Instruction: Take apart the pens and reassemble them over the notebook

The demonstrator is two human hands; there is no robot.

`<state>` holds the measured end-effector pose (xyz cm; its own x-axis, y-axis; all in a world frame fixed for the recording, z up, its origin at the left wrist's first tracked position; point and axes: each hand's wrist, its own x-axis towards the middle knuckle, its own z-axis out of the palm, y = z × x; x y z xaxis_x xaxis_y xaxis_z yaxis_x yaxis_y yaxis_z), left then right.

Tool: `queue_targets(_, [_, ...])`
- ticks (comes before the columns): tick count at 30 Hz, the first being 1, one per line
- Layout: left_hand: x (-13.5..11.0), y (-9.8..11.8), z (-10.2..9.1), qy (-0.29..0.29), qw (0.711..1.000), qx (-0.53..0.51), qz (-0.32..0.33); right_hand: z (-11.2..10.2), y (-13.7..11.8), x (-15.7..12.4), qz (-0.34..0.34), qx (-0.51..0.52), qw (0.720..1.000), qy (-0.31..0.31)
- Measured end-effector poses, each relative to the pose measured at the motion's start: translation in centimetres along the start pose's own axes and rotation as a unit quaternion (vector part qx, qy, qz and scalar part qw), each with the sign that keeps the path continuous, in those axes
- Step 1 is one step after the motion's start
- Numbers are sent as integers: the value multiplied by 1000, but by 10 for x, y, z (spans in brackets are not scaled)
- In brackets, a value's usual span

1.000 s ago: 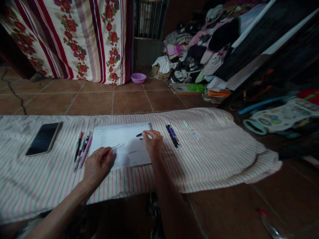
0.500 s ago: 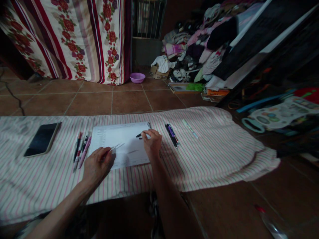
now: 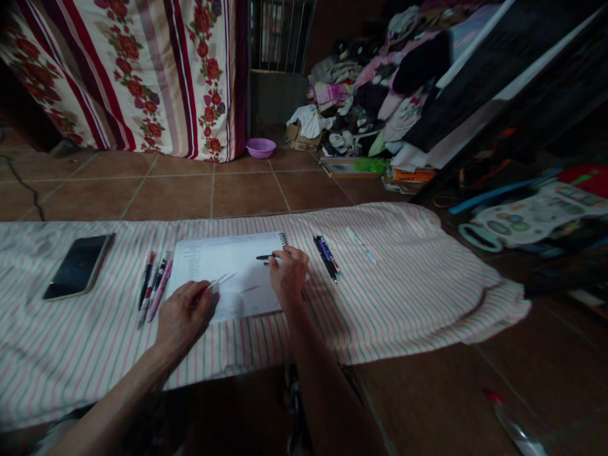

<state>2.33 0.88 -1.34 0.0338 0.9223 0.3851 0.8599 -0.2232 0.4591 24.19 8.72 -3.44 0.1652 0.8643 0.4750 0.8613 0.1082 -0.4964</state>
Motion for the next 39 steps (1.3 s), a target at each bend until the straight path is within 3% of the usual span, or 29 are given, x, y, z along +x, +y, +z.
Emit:
queue_targets(9, [-1,1,-2,-6,1000,12,5,1,0,-1,-15,1,1000,-5])
queue_targets(15, [-1,1,-2,-1,1000,16,8,-7,-1,7,-27,45,997,57])
queue_targets(22, [2,7,-5,-7,1000,-2,-4,-29,1,14,59,164,971,165])
queue_targets(26, [3,10,-5,-14,1000,-1,-11,-34,-5,14,117,253,943,184])
queue_targets(30, [4,11,-3,-16,1000,-8,-16,-31,-16,11,164,340,919,113])
queue_targets(36, [7,15,-3,-14,999,-17,-35,-25,-39,1,153,435,882,-99])
queue_targets(39, [9,18,-3,-11,999,-12,-47,-26,-54,-5,160,463,844,-219])
